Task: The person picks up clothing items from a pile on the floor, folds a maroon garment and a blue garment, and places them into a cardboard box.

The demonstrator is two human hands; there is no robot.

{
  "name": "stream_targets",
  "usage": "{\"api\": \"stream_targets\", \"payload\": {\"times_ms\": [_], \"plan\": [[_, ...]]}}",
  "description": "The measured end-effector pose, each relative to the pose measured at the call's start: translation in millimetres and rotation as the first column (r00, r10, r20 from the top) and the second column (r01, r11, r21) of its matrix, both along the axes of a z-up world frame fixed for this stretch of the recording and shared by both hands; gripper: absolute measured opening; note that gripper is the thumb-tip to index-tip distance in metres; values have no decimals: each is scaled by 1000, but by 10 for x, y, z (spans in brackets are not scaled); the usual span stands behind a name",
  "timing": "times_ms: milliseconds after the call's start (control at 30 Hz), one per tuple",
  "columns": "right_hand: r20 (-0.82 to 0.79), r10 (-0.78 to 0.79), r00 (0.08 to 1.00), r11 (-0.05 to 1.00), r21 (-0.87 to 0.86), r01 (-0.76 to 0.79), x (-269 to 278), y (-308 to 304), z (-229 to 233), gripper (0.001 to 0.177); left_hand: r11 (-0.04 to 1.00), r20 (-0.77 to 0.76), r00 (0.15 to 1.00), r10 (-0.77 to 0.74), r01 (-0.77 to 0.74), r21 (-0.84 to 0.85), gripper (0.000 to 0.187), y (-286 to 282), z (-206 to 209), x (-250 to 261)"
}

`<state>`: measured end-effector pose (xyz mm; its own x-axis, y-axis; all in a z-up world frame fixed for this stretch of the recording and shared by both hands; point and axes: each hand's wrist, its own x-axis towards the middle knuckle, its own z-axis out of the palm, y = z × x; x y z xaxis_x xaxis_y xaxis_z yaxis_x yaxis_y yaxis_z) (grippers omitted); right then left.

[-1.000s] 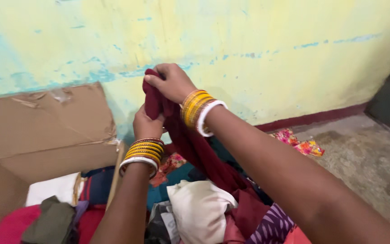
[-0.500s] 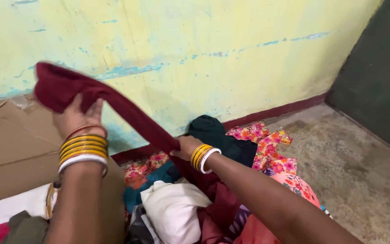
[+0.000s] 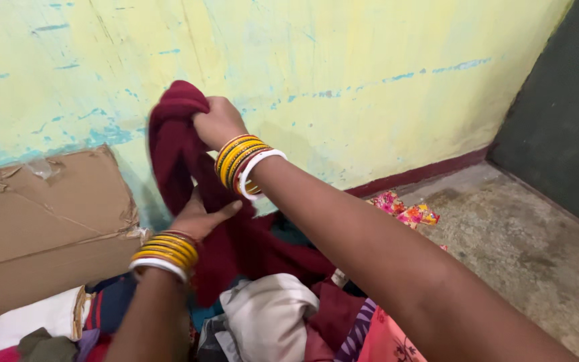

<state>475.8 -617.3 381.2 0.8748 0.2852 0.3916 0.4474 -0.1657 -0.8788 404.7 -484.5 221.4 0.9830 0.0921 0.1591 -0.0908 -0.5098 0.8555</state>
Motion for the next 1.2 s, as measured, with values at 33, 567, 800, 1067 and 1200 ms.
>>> {"api": "stream_targets", "payload": {"times_ms": [33, 567, 800, 1067, 1200], "plan": [[-103, 142, 985, 983, 131, -128, -15, 50, 16, 34, 981, 19, 985, 171, -172, 88, 108, 26, -134, 95], [63, 259, 964, 920, -318, -227, 94, -661, -1422, 57, -105, 445, 892, 81, 451, -886, 48, 238, 223, 192], [-324, 168, 931, 946, 320, -59, 734, -442, -1803, 46, 903, -118, 990, 78, -120, -412, 101, -299, 221, 20], [-394, 580, 713, 761, 574, -302, 676, -514, -1476, 59, 927, -250, 919, 306, -347, -140, 54, -324, -283, 143], [-377, 578, 724, 809, 383, -447, 380, -674, -1235, 84, 673, -246, 954, 171, -296, -678, 34, -168, -384, 203]]}}
